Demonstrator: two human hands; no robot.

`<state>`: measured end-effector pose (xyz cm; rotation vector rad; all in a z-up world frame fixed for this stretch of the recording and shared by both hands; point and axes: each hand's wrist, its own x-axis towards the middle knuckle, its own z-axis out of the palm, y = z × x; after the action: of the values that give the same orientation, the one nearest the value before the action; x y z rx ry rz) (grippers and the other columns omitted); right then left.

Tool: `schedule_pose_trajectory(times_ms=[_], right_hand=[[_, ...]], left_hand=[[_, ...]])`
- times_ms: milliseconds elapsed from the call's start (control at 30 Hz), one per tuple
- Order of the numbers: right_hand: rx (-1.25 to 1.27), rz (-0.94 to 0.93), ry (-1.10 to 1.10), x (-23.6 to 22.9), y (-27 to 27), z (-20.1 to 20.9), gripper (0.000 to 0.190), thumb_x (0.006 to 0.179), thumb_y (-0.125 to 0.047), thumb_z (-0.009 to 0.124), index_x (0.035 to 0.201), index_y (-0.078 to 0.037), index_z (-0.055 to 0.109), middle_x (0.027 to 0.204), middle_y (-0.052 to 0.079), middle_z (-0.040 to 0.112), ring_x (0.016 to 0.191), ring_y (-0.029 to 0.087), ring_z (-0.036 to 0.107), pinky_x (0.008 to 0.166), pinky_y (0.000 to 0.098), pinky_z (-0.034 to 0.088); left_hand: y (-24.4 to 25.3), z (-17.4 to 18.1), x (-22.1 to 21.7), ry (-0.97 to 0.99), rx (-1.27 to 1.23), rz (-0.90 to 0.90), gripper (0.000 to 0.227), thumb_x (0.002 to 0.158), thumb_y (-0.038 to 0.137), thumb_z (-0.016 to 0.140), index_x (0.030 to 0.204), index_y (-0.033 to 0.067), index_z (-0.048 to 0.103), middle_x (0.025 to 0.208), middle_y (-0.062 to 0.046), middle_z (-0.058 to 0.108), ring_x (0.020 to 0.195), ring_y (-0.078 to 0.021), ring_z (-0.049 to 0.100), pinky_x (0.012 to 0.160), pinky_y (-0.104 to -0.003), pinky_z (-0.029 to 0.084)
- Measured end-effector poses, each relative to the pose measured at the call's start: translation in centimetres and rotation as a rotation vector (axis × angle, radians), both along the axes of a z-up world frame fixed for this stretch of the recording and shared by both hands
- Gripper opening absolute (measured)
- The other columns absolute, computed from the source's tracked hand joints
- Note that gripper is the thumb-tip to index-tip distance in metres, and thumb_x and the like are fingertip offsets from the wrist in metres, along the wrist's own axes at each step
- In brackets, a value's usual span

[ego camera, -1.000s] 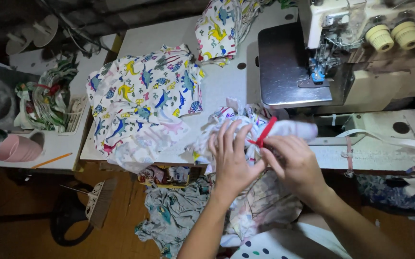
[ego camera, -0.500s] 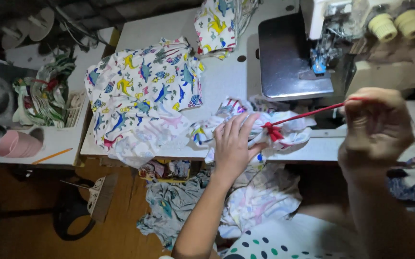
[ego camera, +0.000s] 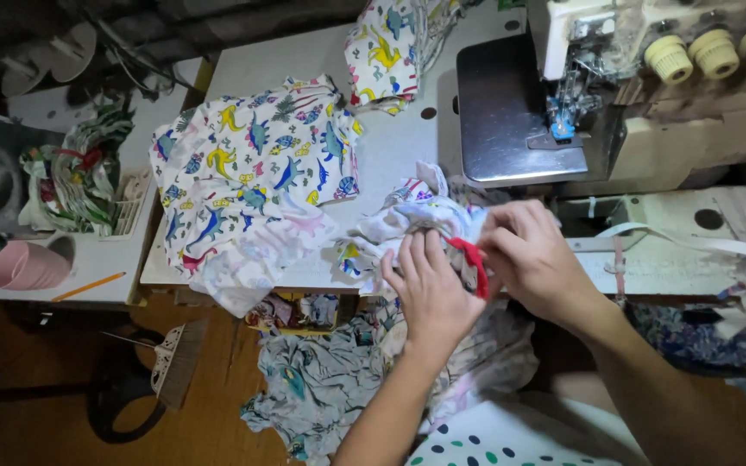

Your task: Organizing and inspecting patterned fabric pieces on a sewing table near an overlock machine.

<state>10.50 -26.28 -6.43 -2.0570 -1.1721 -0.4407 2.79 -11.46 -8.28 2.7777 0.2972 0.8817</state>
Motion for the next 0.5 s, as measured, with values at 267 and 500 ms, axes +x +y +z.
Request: schedule_pose_trajectory(times_ms=[267, 500], right_hand=[[0.539, 0.002, 0.262, -2.3, -7.6, 2.4, 0.016, 0.115, -0.016, 0.042, 0.112, -0.005, 0.053, 0.120, 0.015, 0.062, 0.117, 0.028, 0.064, 0.113, 0.0386, 0.053], [0.940, -0.377, 0.239, 10.3, -21.4, -13.4, 0.021, 0.121, -0.004, 0.052, 0.142, -0.002, 0.053, 0.145, 0.018, 0.056, 0.139, 0.030, 0.054, 0.126, 0.0450, 0.047]], left_hand=[[2.4, 1.4, 2.1, 0.291, -0.216, -0.081, 0.064, 0.086, 0.049, 0.066, 0.134, 0.0086, 0.053, 0.135, -0.006, 0.062, 0.139, -0.0276, 0.046, 0.125, -0.052, 0.013], [5.9, 6.6, 1.0, 0.548, -0.714, -0.207, 0.043, 0.079, 0.028, 0.080, 0.114, 0.0078, 0.067, 0.115, -0.010, 0.067, 0.105, -0.0252, 0.064, 0.092, -0.036, 0.063]])
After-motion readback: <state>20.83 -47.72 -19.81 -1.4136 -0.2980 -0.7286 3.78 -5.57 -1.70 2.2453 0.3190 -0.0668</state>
